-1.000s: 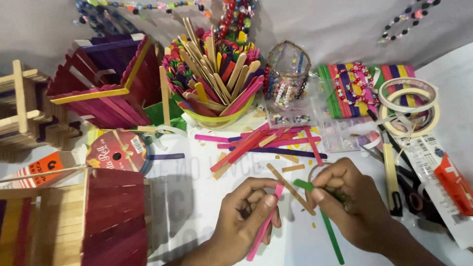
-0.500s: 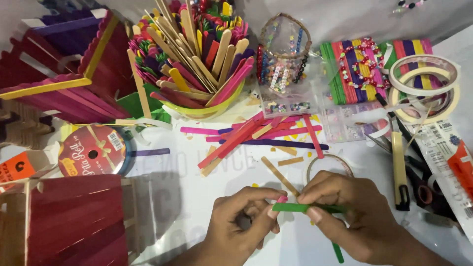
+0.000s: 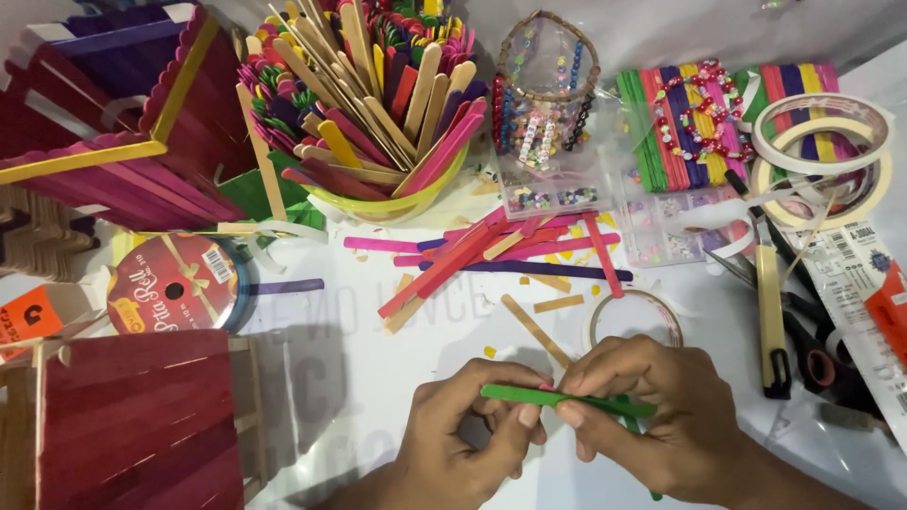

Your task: Assembling a flat panel by taping several green popsicle sticks together side-by-side.

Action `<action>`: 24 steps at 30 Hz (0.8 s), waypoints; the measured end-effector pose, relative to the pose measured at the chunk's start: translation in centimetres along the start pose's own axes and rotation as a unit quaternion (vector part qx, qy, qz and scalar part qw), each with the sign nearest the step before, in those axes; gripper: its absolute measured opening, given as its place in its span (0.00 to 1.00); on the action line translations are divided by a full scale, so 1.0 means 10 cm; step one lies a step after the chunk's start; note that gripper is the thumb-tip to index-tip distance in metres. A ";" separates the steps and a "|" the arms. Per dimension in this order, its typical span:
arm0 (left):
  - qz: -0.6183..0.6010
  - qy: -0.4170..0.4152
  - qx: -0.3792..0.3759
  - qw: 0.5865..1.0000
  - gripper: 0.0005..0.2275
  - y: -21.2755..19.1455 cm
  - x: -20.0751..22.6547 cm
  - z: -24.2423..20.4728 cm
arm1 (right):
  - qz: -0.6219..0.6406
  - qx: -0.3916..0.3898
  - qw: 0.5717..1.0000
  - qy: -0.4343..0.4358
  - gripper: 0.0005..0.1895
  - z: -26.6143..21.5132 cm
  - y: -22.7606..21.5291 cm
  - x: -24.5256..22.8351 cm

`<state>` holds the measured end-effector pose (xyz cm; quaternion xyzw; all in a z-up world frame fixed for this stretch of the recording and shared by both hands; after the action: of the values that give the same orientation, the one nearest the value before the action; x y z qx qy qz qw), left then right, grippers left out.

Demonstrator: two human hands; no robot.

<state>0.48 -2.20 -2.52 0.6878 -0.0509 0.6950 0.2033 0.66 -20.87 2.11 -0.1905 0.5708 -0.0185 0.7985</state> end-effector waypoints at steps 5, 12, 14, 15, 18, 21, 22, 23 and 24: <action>-0.004 0.015 0.003 1.000 0.09 0.01 0.03 0.00 | -0.005 0.018 1.000 0.000 0.11 -0.03 0.03 0.01; 0.011 0.028 0.005 1.000 0.09 0.03 0.04 -0.01 | -0.030 0.027 0.999 0.033 0.09 -0.03 0.03 0.01; 0.014 0.031 0.004 0.999 0.09 0.03 0.04 -0.01 | -0.031 0.025 0.998 0.042 0.09 -0.03 0.04 0.02; 0.013 0.035 0.003 0.999 0.09 0.03 0.05 -0.01 | -0.029 0.029 0.999 0.035 0.09 -0.03 0.04 0.02; 0.008 0.045 0.004 0.999 0.09 0.03 0.03 -0.01 | -0.041 0.039 0.998 0.023 0.09 -0.01 0.05 0.00; 0.007 0.052 0.004 0.999 0.09 0.03 0.01 0.00 | -0.058 0.048 0.997 0.026 0.09 -0.02 0.04 0.02; 0.009 0.052 0.002 0.999 0.09 0.03 0.01 -0.01 | -0.060 0.051 0.996 0.032 0.09 -0.03 0.04 0.03; 0.008 0.052 0.002 0.999 0.09 0.03 0.02 -0.01 | -0.060 0.051 0.996 0.033 0.09 -0.04 0.05 0.03; 0.010 0.049 0.004 0.999 0.08 0.03 0.03 0.00 | -0.058 0.058 0.996 0.024 0.10 -0.04 0.05 0.03</action>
<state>0.37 -2.39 -2.18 0.6531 -0.0453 0.7301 0.1960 0.36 -20.59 1.55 -0.1763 0.5754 -0.1025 0.7920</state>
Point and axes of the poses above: each hand's wrist, its own z-axis towards the middle knuckle, its own y-axis out of the palm, x = y × z, the point moved 2 cm from there along z, towards the middle knuckle, and after that the axes turned 3 degrees about -y, right-handed, at the moved point
